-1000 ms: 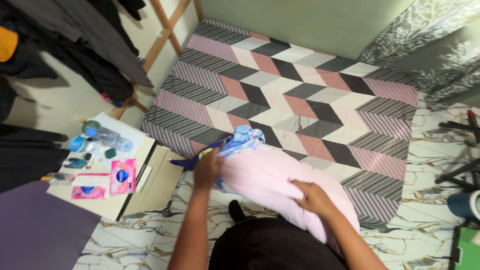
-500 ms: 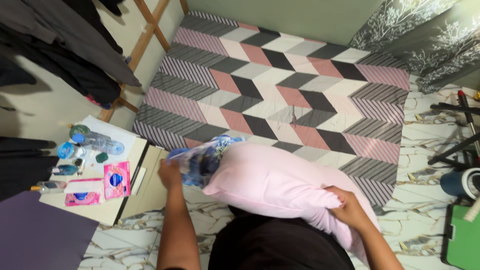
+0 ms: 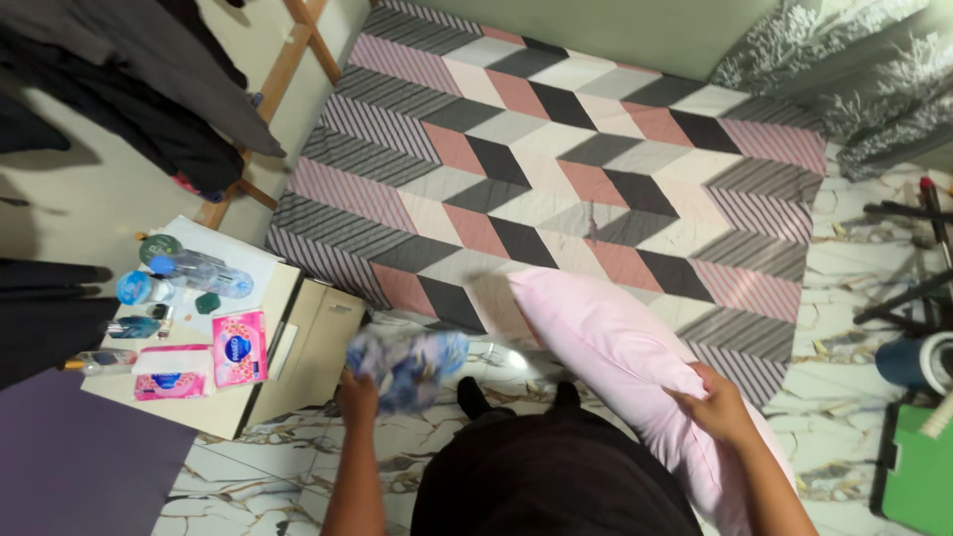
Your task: The person removes a blue pillowcase from a pillow, takes a new pink and floral pillowcase out of a drawer, and slides it onto the pillow.
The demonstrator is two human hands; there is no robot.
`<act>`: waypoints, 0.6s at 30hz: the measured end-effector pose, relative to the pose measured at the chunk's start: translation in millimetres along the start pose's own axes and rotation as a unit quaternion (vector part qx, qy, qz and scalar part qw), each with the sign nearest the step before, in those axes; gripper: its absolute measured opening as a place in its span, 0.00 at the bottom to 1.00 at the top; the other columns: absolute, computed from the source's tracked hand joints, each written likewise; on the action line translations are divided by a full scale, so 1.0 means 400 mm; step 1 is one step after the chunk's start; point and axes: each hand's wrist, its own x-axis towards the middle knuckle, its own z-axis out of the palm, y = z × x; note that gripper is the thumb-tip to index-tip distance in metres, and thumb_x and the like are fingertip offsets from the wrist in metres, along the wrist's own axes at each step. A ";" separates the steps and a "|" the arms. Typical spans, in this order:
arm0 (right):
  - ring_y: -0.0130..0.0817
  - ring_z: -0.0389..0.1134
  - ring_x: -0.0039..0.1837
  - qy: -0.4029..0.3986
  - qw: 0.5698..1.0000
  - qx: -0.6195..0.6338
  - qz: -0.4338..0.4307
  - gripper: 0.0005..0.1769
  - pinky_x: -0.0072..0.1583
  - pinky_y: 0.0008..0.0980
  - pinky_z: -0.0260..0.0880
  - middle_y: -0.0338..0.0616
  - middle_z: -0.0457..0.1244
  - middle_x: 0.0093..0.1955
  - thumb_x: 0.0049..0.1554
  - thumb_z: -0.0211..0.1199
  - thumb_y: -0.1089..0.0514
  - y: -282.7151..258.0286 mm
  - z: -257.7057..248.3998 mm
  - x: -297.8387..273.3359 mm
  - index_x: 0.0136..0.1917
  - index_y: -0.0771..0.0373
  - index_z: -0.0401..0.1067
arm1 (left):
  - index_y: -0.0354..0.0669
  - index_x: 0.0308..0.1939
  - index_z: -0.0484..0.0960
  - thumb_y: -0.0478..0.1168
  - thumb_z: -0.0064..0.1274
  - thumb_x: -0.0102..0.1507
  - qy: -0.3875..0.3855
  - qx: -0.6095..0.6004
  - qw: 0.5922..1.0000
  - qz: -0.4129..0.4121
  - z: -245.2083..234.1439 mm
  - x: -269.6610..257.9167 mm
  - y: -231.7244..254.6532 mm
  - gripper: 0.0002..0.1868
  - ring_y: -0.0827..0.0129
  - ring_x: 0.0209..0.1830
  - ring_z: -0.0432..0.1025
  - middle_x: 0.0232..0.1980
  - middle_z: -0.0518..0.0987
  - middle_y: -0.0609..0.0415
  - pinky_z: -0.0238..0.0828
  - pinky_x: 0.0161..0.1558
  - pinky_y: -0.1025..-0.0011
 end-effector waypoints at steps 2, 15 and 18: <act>0.25 0.67 0.42 0.010 0.999 -0.032 0.019 0.18 0.46 0.28 0.69 0.42 0.70 0.40 0.49 0.74 0.62 -0.011 0.031 0.019 0.53 0.64 0.77 | 0.28 0.55 0.75 0.51 0.48 0.64 -0.042 0.015 0.996 0.077 -0.022 0.022 -0.029 0.27 0.32 0.53 0.73 0.51 0.79 0.26 0.69 0.53 0.46; 0.51 0.72 0.48 -0.099 0.953 -0.282 -0.047 0.38 0.50 0.47 0.71 0.52 0.70 0.41 0.44 0.74 0.51 0.059 0.265 0.389 0.66 0.55 0.65 | 0.31 0.60 0.75 0.56 0.47 0.67 -0.070 -0.078 0.994 -0.004 0.290 -0.031 0.185 0.31 0.36 0.58 0.73 0.56 0.79 0.28 0.70 0.58 0.52; 0.50 0.71 0.51 -0.134 0.931 -0.324 -0.103 0.36 0.51 0.48 0.70 0.49 0.70 0.46 0.45 0.74 0.50 0.101 0.336 0.510 0.65 0.55 0.65 | 0.33 0.61 0.75 0.56 0.45 0.67 -0.034 -0.048 0.997 -0.046 0.332 0.038 0.223 0.30 0.34 0.58 0.72 0.57 0.79 0.28 0.70 0.58 0.50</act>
